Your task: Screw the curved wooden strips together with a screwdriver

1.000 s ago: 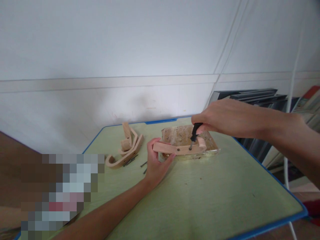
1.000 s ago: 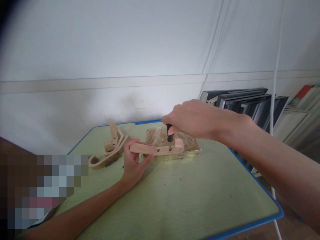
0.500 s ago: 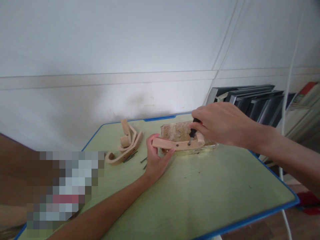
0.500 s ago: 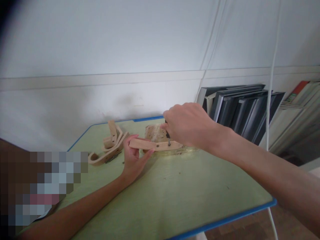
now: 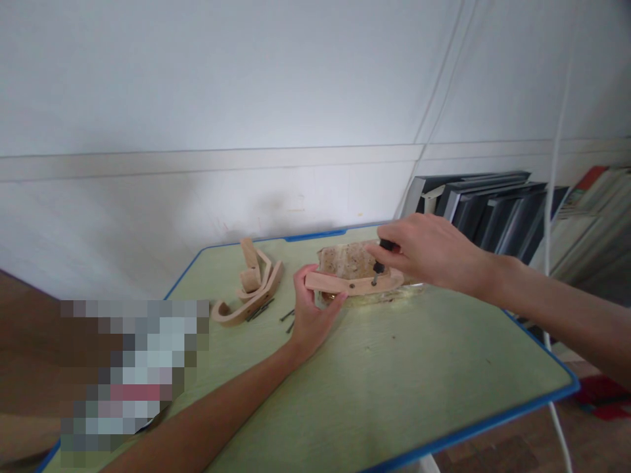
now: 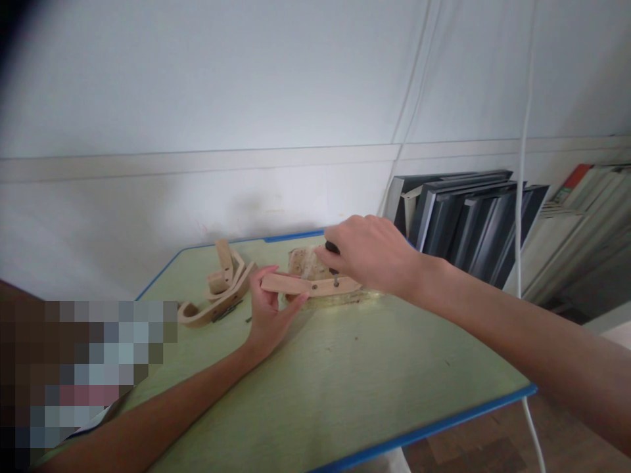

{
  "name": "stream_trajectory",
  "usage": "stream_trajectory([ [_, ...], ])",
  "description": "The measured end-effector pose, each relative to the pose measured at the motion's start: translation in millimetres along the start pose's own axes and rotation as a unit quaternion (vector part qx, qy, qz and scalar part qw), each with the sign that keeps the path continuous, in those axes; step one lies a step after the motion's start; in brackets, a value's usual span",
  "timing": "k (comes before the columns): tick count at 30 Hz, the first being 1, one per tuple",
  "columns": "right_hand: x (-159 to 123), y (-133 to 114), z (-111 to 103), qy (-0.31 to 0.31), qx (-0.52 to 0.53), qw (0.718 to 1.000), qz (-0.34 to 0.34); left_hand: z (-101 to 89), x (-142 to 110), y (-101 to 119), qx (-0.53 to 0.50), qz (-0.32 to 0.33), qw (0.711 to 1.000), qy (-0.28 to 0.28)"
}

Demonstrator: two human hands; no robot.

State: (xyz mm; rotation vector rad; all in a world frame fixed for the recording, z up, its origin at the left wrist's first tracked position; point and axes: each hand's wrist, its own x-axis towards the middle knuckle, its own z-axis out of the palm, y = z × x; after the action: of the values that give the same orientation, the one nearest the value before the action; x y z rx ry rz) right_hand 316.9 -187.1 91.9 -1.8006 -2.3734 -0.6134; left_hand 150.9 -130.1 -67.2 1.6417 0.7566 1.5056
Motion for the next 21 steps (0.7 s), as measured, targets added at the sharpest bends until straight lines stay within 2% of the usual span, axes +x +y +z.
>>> stream_trajectory([
  [4,4,19,1,-0.031,0.082,0.992,-0.086,-0.2,-2,2,0.011,0.003,1.0,-0.006],
  [8,13,36,0,-0.069,0.224,0.943,-0.235,-0.9,-2,2,0.015,0.009,1.0,-0.012],
  [10,17,38,0,-0.081,0.277,0.923,-0.256,-0.9,-2,2,0.012,0.011,1.0,-0.012],
  [12,20,36,1,-0.096,0.335,0.905,-0.243,-0.7,-2,1,0.01,0.01,1.0,-0.011],
  [14,24,32,5,-0.131,0.431,0.864,-0.226,-0.6,-2,1,0.006,0.004,1.0,-0.012],
  [16,30,25,11,-0.178,0.53,0.799,-0.221,-0.8,-2,1,0.001,-0.003,1.0,-0.015],
  [21,48,14,28,-0.254,0.647,0.663,-0.279,-1.7,-2,1,0.005,-0.007,1.0,-0.009],
])
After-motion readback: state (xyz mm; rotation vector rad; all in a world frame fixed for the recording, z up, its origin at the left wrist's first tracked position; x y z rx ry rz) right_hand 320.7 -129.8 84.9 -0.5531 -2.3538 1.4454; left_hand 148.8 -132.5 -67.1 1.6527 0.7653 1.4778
